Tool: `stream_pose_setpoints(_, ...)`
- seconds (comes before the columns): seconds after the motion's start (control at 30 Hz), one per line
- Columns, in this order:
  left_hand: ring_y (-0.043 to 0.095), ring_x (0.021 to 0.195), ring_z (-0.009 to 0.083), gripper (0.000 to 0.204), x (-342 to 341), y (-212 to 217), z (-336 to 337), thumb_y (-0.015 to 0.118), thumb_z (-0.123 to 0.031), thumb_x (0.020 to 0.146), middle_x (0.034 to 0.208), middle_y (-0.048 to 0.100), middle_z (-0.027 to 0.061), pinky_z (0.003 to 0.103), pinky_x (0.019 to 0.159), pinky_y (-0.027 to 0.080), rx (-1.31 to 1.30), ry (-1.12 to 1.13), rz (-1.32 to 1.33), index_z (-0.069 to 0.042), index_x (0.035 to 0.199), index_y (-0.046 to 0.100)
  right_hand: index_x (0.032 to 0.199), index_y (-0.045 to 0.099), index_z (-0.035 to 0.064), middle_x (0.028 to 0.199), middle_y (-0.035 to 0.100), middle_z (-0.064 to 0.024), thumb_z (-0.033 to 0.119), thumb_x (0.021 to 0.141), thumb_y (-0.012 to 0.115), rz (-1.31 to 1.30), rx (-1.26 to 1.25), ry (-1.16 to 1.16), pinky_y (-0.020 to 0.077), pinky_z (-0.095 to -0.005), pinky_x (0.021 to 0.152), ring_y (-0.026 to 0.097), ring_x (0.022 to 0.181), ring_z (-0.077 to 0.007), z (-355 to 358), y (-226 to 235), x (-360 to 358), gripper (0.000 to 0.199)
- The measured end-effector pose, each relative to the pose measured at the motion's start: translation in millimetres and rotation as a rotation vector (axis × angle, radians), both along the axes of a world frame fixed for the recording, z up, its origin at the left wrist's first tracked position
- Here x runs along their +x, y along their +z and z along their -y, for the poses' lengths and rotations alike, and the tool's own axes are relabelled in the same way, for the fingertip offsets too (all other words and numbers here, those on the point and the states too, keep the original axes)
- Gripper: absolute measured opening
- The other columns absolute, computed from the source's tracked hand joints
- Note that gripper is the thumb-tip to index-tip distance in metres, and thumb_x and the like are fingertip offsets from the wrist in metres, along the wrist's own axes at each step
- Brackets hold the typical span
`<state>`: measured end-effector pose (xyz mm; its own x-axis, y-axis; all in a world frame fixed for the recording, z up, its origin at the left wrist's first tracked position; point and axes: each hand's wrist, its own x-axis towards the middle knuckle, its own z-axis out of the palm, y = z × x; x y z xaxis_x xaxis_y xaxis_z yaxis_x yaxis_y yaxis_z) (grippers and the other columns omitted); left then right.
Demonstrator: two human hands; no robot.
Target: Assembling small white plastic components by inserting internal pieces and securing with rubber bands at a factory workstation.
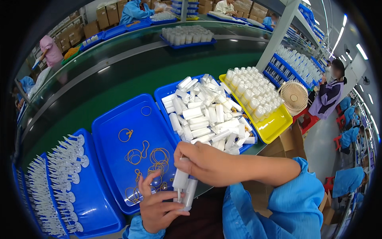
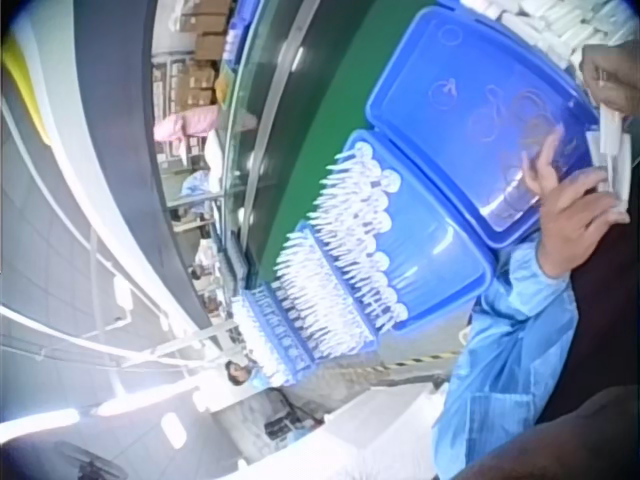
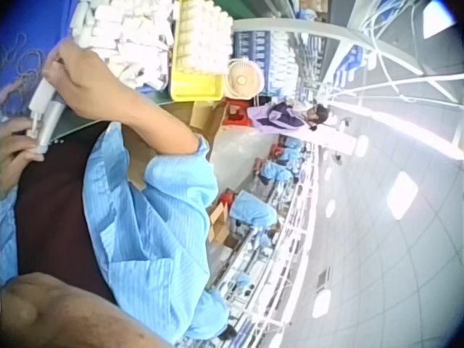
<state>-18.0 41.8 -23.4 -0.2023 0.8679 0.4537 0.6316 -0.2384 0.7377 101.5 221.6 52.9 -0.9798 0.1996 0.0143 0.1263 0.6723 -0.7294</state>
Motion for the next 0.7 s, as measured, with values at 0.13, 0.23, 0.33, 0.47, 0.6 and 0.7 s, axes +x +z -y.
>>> stream_pose_setpoints(0.13, 0.042, 0.114, 0.0359, 0.019, 1, 5, 2, 0.078, -0.036, 0.055, 0.085, 0.063, -0.0089, 0.056, 0.1, 0.012, -0.008, -0.006, -0.072, -0.023, 0.066, 0.071, 0.093, 0.047, 0.0038, 0.07, 0.054, -0.0121, 0.021, 0.094, 0.043, 0.145, -0.256, -0.055, 0.0416, -0.0342, 0.058, 0.056, 0.065, -0.0258, -3, -1, 0, 0.018)
stream_pose_setpoints(0.23, 0.042, 0.113, 0.035, 0.018, 4, 6, 5, 0.078, -0.037, 0.054, 0.089, 0.06, -0.0065, 0.057, 0.099, 0.013, 0.036, 0.014, -0.146, -0.027, 0.067, 0.07, 0.094, 0.047, 0.0043, 0.067, 0.054, -0.0123, 0.023, 0.094, 0.043, 0.141, -0.287, -0.018, 0.0412, -0.0336, 0.055, 0.055, 0.062, -0.0243, -3, -4, 1, 0.019)
stream_pose_setpoints(0.33, 0.042, 0.11, 0.0314, 0.021, 9, 6, 5, 0.08, -0.035, 0.054, 0.09, 0.057, -0.0041, 0.056, 0.1, 0.008, 0.083, 0.072, -0.075, -0.029, 0.071, 0.069, 0.094, 0.047, 0.0049, 0.069, 0.055, -0.0133, 0.023, 0.093, 0.044, -0.026, -0.021, 0.009, 0.0414, -0.0349, 0.056, 0.056, 0.063, -0.0261, 1, -16, 0, 0.019)
stream_pose_setpoints(0.47, 0.041, 0.106, 0.0282, 0.024, 14, 6, 13, 0.081, -0.034, 0.051, 0.09, 0.054, -0.0013, 0.054, 0.1, 0.008, 0.098, 0.102, -0.139, -0.031, 0.071, 0.068, 0.096, 0.047, 0.0051, 0.078, 0.057, -0.0158, 0.024, 0.093, 0.044, 0.344, -0.386, 0.006, 0.0408, -0.0397, 0.064, 0.056, 0.072, -0.0331, 1, -1, -3, 0.019)
stream_pose_setpoints(0.6, 0.038, 0.106, 0.0301, 0.028, 11, 0, 10, 0.081, -0.039, 0.049, 0.095, 0.048, -0.0007, 0.056, 0.098, 0.011, 0.179, 0.141, -0.217, -0.031, 0.071, 0.065, 0.095, 0.047, 0.0049, 0.082, 0.056, -0.0155, 0.024, 0.092, 0.045, 0.169, -0.211, 0.051, 0.0391, -0.0417, 0.068, 0.055, 0.075, -0.0327, 3, -7, -2, 0.02)
stream_pose_setpoints(0.7, 0.035, 0.108, 0.0343, 0.038, 12, -4, 13, 0.082, -0.047, 0.047, 0.098, 0.041, 0.0021, 0.06, 0.095, 0.017, 0.162, 0.208, -0.29, -0.031, 0.073, 0.059, 0.094, 0.048, 0.0054, 0.082, 0.055, -0.0148, 0.024, 0.092, 0.045, 0.159, -0.207, 0.07, 0.0369, -0.041, 0.071, 0.053, 0.077, -0.032, 5, -7, -2, 0.019)
